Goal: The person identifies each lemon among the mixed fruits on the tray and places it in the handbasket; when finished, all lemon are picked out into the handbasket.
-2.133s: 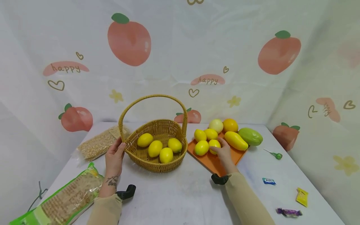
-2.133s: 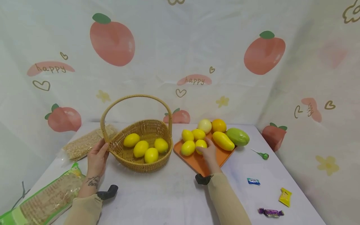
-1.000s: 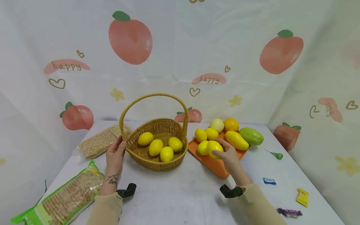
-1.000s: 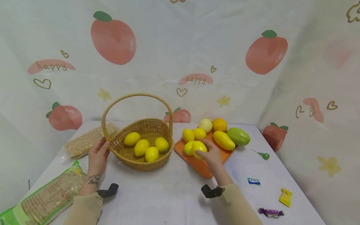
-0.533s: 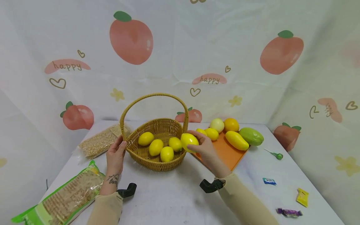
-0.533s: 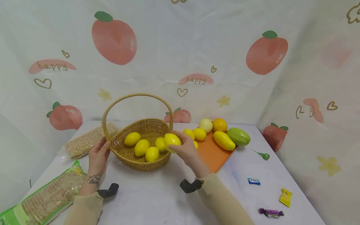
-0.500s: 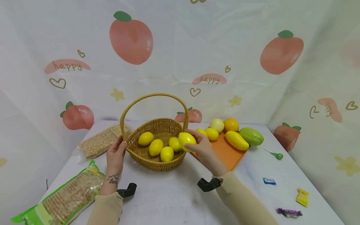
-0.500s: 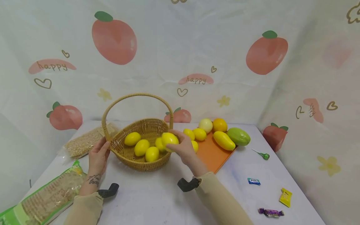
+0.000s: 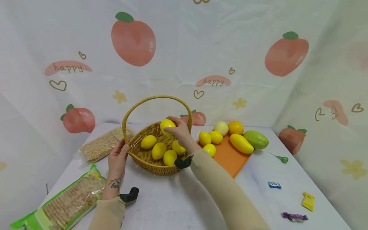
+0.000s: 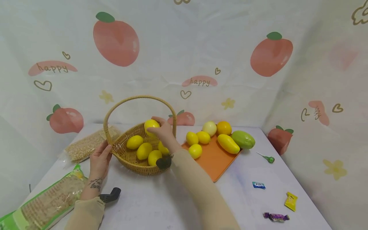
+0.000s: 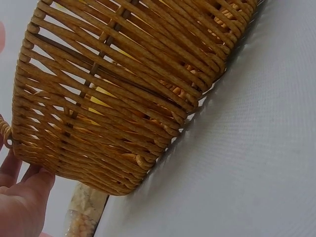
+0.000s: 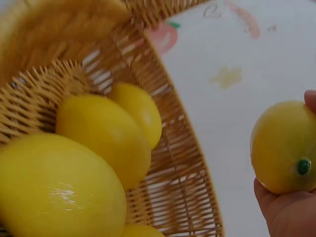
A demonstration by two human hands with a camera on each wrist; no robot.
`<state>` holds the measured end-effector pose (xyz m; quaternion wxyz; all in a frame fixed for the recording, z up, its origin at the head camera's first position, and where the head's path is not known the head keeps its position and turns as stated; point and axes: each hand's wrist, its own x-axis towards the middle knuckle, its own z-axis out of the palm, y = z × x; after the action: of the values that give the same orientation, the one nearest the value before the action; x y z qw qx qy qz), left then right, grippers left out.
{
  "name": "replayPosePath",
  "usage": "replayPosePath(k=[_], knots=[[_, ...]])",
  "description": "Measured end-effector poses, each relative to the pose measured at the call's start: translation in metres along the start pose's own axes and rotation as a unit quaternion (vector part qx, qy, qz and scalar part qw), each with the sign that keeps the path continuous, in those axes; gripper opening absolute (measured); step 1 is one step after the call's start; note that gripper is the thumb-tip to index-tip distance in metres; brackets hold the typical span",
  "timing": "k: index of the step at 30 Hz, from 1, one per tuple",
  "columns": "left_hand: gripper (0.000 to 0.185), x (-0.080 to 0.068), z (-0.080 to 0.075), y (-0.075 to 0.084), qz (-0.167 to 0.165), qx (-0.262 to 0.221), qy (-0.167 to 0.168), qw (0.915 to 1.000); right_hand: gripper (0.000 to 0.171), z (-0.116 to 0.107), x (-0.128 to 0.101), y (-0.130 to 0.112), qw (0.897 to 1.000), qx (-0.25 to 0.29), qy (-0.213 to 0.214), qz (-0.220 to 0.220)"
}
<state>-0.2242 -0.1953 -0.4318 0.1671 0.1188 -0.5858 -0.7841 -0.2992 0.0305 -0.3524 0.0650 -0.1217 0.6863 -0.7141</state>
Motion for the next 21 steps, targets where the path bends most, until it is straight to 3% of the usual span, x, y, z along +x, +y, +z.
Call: replayPosePath(k=[8,21], knots=[[0.051,0.001,-0.001,0.0,0.001,0.003,0.001,1.0,0.054,0.005,0.016,0.01,1.0,0.0,0.006,0.011],[0.046,0.0,0.0,-0.001,0.021,-0.014,-0.001,0.9997,0.054,-0.001,-0.002,0.014,1.0,0.014,-0.006,0.004]])
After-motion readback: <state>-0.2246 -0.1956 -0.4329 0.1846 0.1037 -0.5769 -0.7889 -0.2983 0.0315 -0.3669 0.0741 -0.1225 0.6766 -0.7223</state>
